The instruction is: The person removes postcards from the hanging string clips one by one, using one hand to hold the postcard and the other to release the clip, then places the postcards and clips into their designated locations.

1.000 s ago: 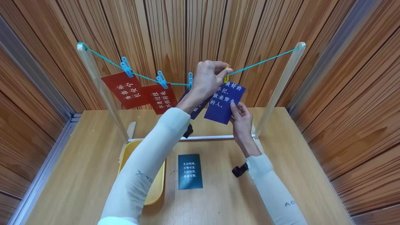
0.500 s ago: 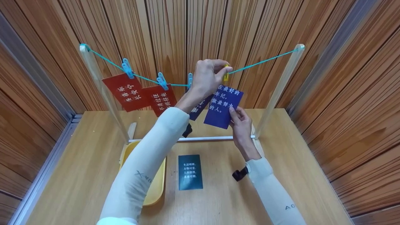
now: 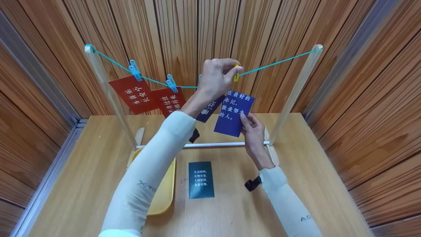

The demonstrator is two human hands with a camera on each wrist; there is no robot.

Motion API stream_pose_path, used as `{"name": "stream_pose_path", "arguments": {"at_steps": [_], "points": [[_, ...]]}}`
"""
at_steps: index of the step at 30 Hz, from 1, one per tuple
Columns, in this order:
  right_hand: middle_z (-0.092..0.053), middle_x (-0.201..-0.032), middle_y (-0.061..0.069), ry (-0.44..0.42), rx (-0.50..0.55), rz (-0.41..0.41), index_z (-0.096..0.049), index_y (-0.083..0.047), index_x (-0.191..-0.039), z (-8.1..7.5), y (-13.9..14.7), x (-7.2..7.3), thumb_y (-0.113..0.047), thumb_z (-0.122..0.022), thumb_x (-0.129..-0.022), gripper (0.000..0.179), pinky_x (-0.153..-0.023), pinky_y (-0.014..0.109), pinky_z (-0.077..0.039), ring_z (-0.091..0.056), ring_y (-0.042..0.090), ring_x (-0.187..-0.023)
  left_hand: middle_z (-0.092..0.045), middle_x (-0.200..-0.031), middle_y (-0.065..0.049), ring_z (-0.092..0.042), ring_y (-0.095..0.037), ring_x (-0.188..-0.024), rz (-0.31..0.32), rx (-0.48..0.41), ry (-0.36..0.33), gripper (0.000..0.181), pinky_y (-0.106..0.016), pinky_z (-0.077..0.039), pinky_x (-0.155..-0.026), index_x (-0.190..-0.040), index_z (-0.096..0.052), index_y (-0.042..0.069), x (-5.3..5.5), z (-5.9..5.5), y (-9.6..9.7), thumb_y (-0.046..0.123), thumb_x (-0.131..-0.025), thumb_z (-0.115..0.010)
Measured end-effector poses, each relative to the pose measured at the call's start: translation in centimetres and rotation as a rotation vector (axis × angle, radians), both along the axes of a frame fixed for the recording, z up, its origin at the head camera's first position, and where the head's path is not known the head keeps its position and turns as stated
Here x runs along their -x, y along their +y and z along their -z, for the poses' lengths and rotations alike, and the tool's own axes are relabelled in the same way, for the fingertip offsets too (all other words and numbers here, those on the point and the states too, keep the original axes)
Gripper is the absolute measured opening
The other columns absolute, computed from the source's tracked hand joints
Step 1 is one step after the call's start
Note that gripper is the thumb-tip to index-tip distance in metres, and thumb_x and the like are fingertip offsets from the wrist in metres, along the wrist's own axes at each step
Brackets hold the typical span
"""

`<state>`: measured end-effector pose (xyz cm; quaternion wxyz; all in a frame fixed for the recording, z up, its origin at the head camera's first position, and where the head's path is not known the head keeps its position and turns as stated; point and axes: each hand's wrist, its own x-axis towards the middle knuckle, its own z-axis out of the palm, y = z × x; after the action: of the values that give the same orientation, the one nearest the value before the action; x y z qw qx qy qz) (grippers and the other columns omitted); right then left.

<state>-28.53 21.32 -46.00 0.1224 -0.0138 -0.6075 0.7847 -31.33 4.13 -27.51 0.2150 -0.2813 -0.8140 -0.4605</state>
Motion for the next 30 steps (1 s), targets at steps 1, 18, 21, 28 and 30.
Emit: {"name": "stream_pose_path", "arguments": {"at_steps": [1, 18, 21, 28, 30], "points": [[-0.077, -0.124, 0.002, 0.003, -0.002, -0.005, -0.066, -0.012, -0.130, 0.0, 0.0, 0.0, -0.035, -0.066, -0.104, 0.035, -0.108, 0.043, -0.058, -0.072, 0.023, -0.120, -0.082, -0.115, -0.007, -0.080, -0.016, -0.102, 0.000, 0.003, 0.002, 0.026, -0.019, -0.062, -0.084, -0.119, -0.079, 0.009, -0.1, 0.0, -0.1, 0.026, -0.103, -0.066], [-0.078, -0.124, 0.004, -0.031, -0.016, 0.009, -0.066, -0.009, -0.132, 1.1, -0.5, -0.3, -0.033, -0.063, -0.106, 0.035, -0.105, 0.040, -0.059, -0.073, 0.021, -0.118, -0.081, -0.116, -0.009, -0.080, -0.019, -0.103, 0.028, 0.100, 0.023, 0.027, -0.024, -0.064, -0.087, -0.122, -0.077, 0.007, -1.8, 1.1, -1.9, 0.024, -0.103, -0.067], [-0.079, -0.119, 0.002, -0.030, -0.006, 0.015, -0.066, -0.008, -0.129, 1.2, -0.6, -0.4, -0.030, -0.063, -0.106, 0.033, -0.101, 0.037, -0.061, -0.074, 0.020, -0.115, -0.081, -0.116, -0.010, -0.080, -0.020, -0.105, 0.025, 0.099, 0.022, 0.028, -0.026, -0.064, -0.089, -0.123, -0.077, 0.006, -1.9, 1.4, -2.3, 0.024, -0.103, -0.067], [-0.078, -0.118, 0.002, -0.049, -0.002, 0.007, -0.066, -0.007, -0.130, 1.3, -0.7, -0.6, -0.029, -0.063, -0.106, 0.032, -0.100, 0.038, -0.060, -0.074, 0.020, -0.113, -0.081, -0.117, -0.010, -0.079, -0.022, -0.108, 0.035, 0.104, 0.028, 0.029, -0.030, -0.064, -0.092, -0.123, -0.076, 0.005, -2.3, 2.5, -3.0, 0.023, -0.104, -0.066], [-0.078, -0.121, 0.003, -0.061, 0.001, 0.004, -0.066, -0.008, -0.131, 1.3, -0.7, -0.7, -0.030, -0.063, -0.106, 0.033, -0.103, 0.040, -0.059, -0.074, 0.021, -0.116, -0.081, -0.117, -0.010, -0.079, -0.023, -0.109, 0.033, 0.112, 0.023, 0.029, -0.031, -0.064, -0.093, -0.123, -0.076, 0.005, -2.5, 2.8, -3.2, 0.024, -0.104, -0.066]]}}
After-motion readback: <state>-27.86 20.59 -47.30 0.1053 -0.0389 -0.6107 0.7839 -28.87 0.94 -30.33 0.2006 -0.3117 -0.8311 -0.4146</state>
